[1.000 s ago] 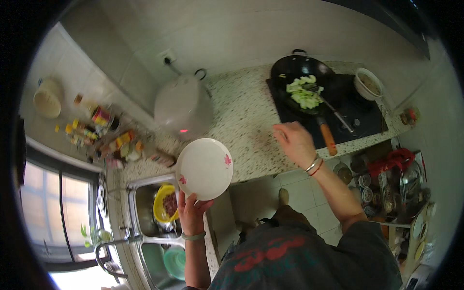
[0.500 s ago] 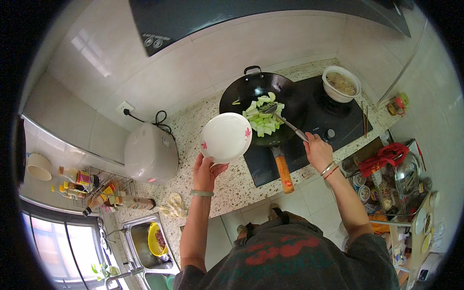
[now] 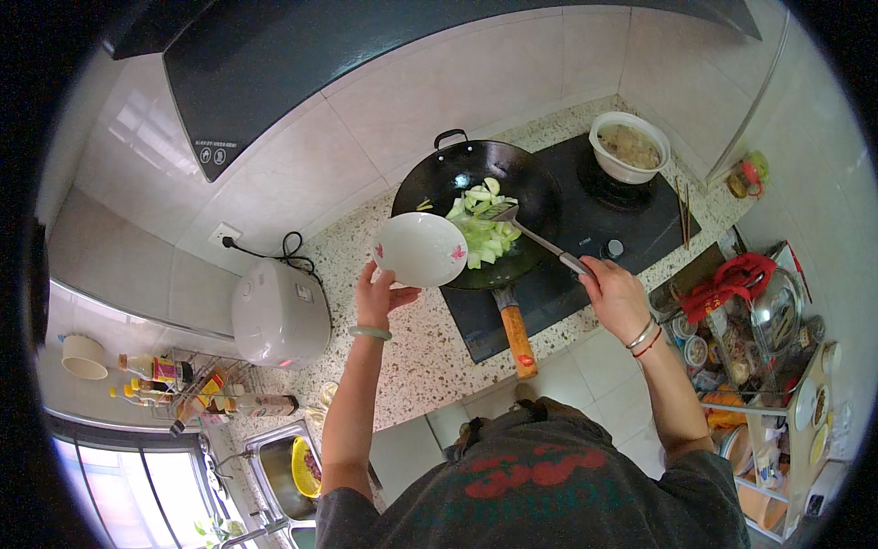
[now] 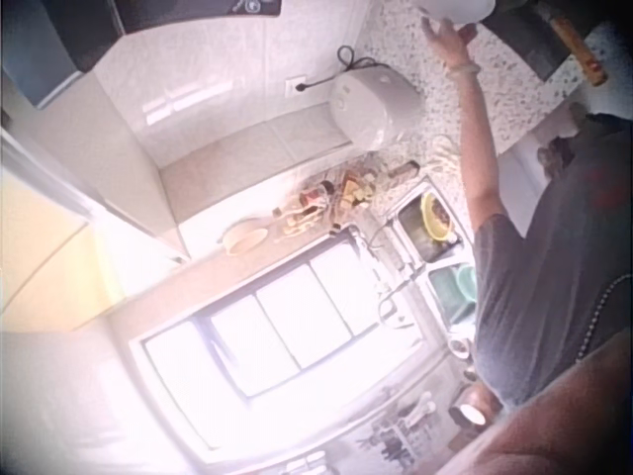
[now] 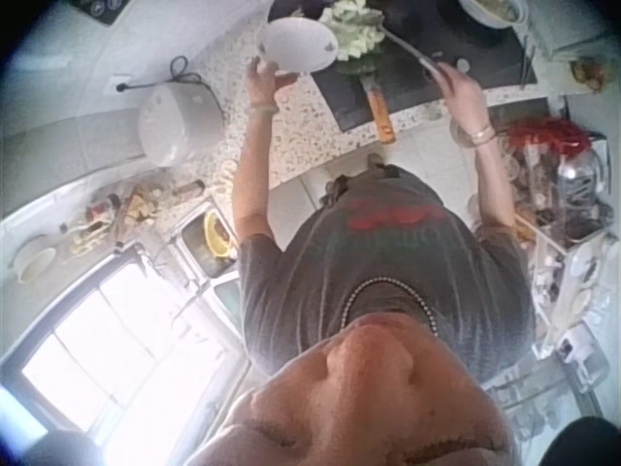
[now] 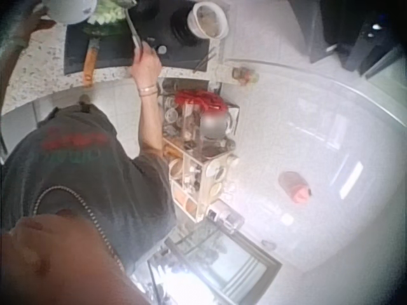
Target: The person prepares a dish by adding sauces to a bowl of chopped ingredients, stir-frying sliced vegetables in a wok, and mixing ground meat with seasonings. They retrieve a container from the refrigerator and place it back inside, then combine the seasoned meat with the chopped ingredients using chopsticks.
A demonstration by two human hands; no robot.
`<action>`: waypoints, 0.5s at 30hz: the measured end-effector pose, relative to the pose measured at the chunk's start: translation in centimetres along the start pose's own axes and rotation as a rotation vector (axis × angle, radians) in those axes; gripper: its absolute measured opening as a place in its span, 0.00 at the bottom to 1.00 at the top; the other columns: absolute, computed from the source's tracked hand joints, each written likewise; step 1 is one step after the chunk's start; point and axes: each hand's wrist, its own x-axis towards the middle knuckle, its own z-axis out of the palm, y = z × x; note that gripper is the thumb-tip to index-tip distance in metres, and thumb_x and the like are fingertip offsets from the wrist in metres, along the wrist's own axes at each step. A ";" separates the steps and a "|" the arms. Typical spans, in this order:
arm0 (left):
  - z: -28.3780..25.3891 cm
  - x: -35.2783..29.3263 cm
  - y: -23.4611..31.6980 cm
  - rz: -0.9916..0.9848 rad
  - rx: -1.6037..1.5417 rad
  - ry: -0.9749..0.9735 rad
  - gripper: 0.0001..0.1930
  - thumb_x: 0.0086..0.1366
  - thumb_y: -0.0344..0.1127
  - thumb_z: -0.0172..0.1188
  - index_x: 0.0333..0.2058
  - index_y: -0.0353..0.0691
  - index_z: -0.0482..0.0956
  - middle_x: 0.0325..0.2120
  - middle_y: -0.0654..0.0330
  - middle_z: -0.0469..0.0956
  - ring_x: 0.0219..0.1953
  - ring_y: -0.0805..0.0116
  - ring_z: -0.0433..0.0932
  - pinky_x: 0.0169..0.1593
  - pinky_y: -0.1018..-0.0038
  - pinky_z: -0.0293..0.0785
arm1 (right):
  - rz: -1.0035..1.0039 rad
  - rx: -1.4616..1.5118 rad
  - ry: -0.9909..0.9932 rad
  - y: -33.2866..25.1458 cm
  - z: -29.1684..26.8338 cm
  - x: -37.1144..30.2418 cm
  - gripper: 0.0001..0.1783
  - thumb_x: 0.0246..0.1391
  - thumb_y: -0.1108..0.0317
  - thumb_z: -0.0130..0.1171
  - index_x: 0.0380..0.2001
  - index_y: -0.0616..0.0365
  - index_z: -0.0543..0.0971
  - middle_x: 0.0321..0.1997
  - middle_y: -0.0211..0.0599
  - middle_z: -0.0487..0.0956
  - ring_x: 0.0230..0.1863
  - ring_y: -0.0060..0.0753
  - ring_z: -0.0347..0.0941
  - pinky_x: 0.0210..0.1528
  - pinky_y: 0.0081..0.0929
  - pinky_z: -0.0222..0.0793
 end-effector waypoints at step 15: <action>1.8 3.0 1.6 0.588 0.890 0.278 0.29 0.60 0.29 0.54 0.62 0.49 0.64 0.23 0.49 0.79 0.20 0.52 0.77 0.24 0.61 0.71 | -0.059 -0.156 -0.080 -1.9 -7.0 -0.5 0.13 0.53 0.66 0.59 0.43 0.54 0.80 0.28 0.44 0.77 0.29 0.51 0.75 0.31 0.41 0.71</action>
